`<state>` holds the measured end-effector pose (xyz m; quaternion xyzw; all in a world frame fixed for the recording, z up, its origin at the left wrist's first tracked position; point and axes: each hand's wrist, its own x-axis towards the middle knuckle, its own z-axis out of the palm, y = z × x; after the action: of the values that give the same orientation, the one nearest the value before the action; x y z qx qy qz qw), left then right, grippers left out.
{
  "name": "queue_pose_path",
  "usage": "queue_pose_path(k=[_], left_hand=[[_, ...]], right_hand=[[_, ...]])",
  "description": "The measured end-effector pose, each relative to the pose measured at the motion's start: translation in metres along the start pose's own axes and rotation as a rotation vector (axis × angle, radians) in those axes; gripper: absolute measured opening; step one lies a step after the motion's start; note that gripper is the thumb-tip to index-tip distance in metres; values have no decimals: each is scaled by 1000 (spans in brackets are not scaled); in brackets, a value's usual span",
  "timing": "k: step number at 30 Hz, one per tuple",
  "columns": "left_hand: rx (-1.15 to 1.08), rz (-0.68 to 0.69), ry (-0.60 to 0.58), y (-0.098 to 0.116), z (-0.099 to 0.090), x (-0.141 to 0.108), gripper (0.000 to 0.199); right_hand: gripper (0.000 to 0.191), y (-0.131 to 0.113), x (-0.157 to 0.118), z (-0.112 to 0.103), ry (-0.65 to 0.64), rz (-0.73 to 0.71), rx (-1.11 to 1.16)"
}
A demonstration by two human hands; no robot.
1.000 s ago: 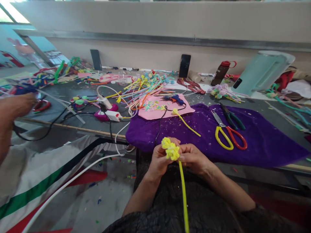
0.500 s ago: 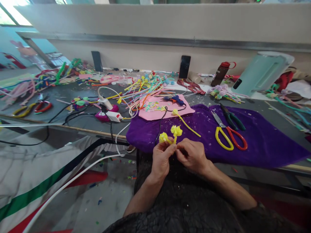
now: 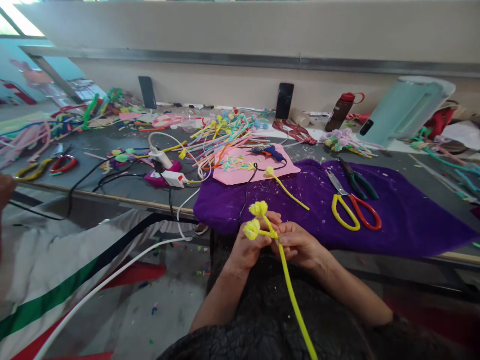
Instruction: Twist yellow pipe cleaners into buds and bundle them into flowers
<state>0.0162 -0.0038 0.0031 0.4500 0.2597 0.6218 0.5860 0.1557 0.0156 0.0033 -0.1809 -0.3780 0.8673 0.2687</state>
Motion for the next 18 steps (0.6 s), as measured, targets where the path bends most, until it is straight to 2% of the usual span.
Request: queue_pose_path(k=[4, 11, 15, 18], left_hand=[[-2, 30, -5, 0, 0, 2, 23], [5, 123, 71, -3, 4, 0, 18], [10, 89, 140, -2, 5, -5, 17], [27, 65, 229, 0, 6, -7, 18]], right_hand=[[25, 1, 0, 1, 18, 6, 30], [26, 0, 0, 4, 33, 1, -46], [26, 1, -2, 4, 112, -48, -135], [26, -2, -5, 7, 191, -125, -298]])
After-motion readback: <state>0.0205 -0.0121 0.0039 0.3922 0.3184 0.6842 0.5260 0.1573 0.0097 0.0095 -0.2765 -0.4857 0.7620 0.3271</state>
